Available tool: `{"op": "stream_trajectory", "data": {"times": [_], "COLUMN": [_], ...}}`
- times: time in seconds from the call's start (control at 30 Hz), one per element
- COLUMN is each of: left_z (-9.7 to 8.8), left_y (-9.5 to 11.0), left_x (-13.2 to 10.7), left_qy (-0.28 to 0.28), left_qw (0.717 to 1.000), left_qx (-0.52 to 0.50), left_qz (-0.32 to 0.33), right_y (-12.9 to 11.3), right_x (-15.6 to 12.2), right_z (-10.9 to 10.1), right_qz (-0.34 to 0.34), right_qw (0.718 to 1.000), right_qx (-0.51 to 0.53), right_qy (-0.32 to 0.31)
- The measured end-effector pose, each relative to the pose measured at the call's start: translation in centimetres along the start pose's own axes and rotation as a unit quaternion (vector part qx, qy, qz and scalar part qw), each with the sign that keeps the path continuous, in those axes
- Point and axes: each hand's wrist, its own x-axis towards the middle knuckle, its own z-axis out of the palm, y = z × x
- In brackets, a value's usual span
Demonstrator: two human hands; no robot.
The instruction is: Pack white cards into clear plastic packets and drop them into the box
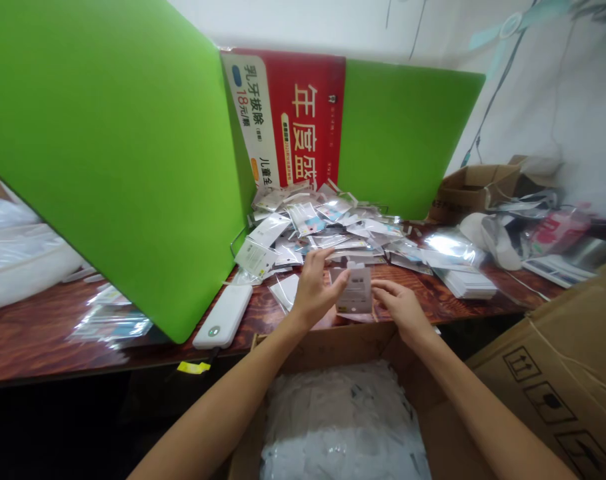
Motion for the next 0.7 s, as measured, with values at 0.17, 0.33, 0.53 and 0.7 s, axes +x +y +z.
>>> {"op": "stream_trajectory", "data": {"times": [0.17,0.33,0.53,0.7], "left_z": [0.7,0.8,0.9,1.5], "left_y": [-1.4,-1.0,-0.4,-2.5], "left_x": [-0.1,-0.2,-0.6,-0.8], "left_qy": [-0.026,-0.208,-0.249,-0.195], "left_qw": [0.995,0.97,0.963,0.975], "left_qx": [-0.041,-0.126,-0.09,0.101], "left_qz": [-0.084,-0.004,0.059,0.026], "right_y": [0.6,0.2,0.1,-0.8], "right_x": [0.5,-0.2,-0.7,-1.6], "right_z": [-0.7,-0.1,0.2,0.3], "right_qz": [0.022,0.018,-0.06,-0.173], "right_qw": [0.997,0.998,0.995,0.97], "right_qx": [0.051,0.047,-0.084,-0.164], "right_qy": [0.048,-0.032,-0.013,0.04]}}
